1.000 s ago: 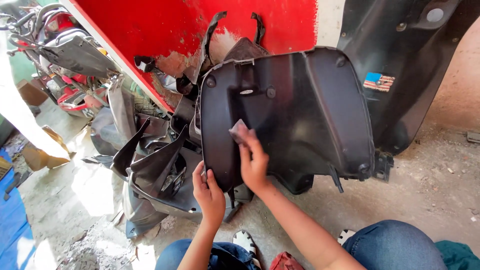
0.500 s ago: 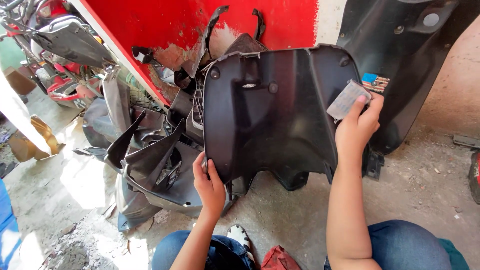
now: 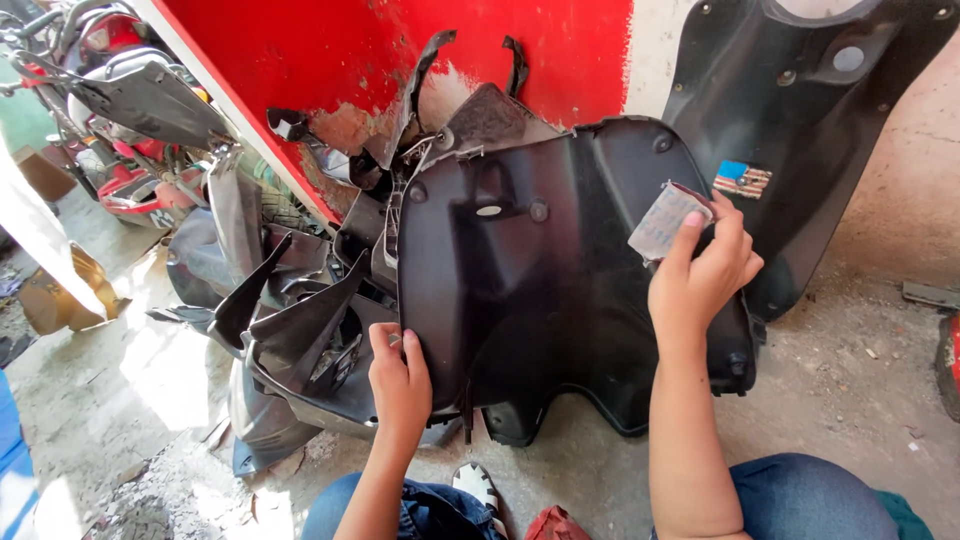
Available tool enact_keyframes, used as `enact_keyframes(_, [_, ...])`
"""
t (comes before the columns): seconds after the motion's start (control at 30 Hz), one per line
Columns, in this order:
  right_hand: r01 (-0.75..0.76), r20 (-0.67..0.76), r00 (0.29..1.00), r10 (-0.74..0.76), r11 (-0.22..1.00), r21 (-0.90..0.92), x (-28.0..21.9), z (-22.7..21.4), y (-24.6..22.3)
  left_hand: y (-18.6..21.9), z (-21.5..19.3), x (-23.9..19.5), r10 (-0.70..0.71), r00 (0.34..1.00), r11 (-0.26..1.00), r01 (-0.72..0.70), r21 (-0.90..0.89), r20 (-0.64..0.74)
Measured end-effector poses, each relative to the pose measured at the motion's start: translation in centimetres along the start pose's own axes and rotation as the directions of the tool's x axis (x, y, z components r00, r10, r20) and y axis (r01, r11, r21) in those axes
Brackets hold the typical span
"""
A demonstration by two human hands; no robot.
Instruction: The person sands down black plastic motorcycle body panels using small pieces of sandpaper.
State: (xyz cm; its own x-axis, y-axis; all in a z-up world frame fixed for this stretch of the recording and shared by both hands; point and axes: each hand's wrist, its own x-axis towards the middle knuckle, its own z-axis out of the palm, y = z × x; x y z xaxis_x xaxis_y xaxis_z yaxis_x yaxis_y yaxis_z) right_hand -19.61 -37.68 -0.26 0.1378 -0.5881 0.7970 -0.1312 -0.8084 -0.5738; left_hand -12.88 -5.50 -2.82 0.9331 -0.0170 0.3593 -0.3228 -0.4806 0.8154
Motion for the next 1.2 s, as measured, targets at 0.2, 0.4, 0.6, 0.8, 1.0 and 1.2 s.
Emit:
enact_keyframes(0.2, [-0.014, 0.006, 1.000, 0.013, 0.999, 0.045, -0.5, 0.4, -0.5, 5.6, -2.9, 2.0, 0.031, 0.998, 0.911, -0.049, 0.409, 0.052])
enact_keyframes(0.4, [-0.052, -0.037, 0.998, 0.051, 0.998, -0.035, -0.2, 0.2, -0.3, 8.8, -1.3, 7.7, 0.675, 0.701, 0.522, -0.674, 0.523, 0.230])
enact_keyframes(0.6, [-0.021, -0.056, 0.998, 0.027, 0.996, 0.090, -1.3, 1.2, -1.3, 7.9, 2.4, 12.0, 0.693, 0.627, 0.481, -0.770, 0.419, 0.356])
enact_keyframes(0.8, [0.359, -0.079, 0.932, -0.353, 0.874, 0.326, -8.4, 6.1, -3.9, 6.8, 2.9, 12.5, 0.747, 0.592, 0.441, -0.783, 0.439, 0.304])
enact_keyframes(1.0, [0.181, 0.250, 0.908, -0.335, 0.854, 0.487, -16.4, 10.4, -6.4, 6.5, 2.1, 11.5, 0.735, 0.616, 0.498, -0.774, 0.391, 0.284])
enact_keyframes(1.2, [-0.127, 0.441, 0.885, -0.148, 0.836, 0.534, -15.7, 7.3, -10.2, 6.7, 2.0, 11.3, 0.710, 0.654, 0.533, -0.741, 0.408, 0.261])
